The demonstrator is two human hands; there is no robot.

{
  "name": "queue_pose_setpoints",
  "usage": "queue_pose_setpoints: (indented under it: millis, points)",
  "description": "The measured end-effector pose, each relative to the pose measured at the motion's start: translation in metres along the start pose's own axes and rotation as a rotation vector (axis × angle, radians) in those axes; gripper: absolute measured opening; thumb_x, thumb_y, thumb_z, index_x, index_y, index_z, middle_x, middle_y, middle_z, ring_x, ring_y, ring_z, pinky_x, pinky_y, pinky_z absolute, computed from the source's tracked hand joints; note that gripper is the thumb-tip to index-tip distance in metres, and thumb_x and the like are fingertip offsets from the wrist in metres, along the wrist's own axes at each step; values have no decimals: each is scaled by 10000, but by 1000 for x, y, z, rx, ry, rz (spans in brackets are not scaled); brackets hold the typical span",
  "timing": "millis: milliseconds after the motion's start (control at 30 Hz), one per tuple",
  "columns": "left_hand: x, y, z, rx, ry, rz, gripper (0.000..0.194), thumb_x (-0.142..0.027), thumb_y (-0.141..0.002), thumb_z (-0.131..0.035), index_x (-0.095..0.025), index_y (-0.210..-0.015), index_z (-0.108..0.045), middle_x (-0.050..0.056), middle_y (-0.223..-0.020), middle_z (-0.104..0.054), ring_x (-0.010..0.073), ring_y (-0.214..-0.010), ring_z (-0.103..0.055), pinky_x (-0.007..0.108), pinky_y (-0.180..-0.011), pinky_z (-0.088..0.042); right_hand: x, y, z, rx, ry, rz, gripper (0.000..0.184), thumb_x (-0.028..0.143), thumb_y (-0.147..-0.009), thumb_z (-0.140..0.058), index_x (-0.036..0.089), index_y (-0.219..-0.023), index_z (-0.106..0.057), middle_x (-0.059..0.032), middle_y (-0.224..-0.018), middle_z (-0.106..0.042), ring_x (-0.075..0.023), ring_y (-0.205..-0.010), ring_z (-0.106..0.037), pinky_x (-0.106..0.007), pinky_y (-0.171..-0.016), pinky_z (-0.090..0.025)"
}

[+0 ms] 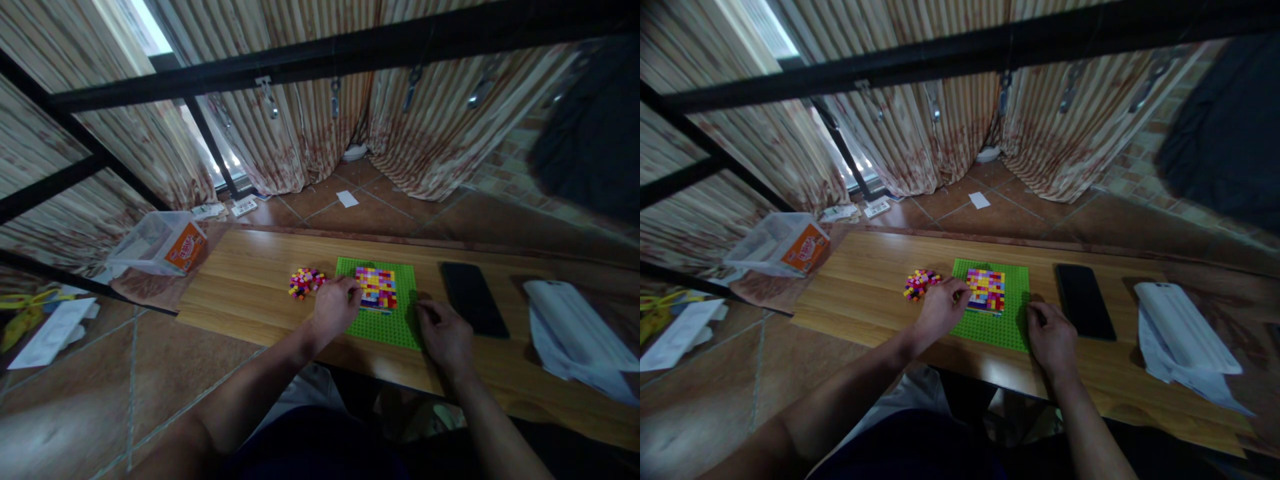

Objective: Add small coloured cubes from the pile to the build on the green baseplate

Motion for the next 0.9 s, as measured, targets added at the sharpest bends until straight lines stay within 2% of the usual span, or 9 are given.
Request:
queue_pose_setpoints:
  millis: [167, 467, 767, 900]
  points:
    - [1, -2, -2, -37, 41, 98, 148, -191, -828, -560, -196, -749, -685, 13, -769, -696, 131, -713, -616, 235, -677, -440, 0, 0, 0, 1, -10, 14, 322, 429, -869, -492, 188, -892, -703, -79, -923, -710, -199, -780, -657, -306, -714, -494]
    - [8, -6, -7, -14, 244, 253, 149, -216, -800, -582, -173, -717, -699, 7, -695, -681, 118, -642, -587, 214, -591, -406, 0, 1, 0, -9, -11, 20, 335, 439, -873, -487, 184, -891, -705, -81, -903, -708, -196, -763, -652, -307, -708, -491]
    - [11, -3, -8, -14, 403, 238, 167, -234, -810, -568, -160, -716, -685, -5, -653, -639, 97, -596, -544, 201, -561, -385, 1, 0, 1, -2, -13, 9, 330, 436, -871, -482, 191, -886, -703, -77, -891, -705, -198, -758, -648, -312, -707, -490]
    - [15, -2, -13, 1, 488, 264, 121, -242, -781, -613, -160, -722, -680, -6, -659, -643, 95, -598, -551, 199, -567, -399, 1, 0, 1, 5, -18, 0, 315, 424, -864, -491, 193, -897, -703, -76, -898, -706, -199, -767, -651, -311, -717, -493]
Point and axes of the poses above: each hand's wrist, its own y-axis away from the middle knuckle, its own z-axis out of the back of the hand, x = y × z, the point moved 3 cm from there along -y, towards the middle knuckle
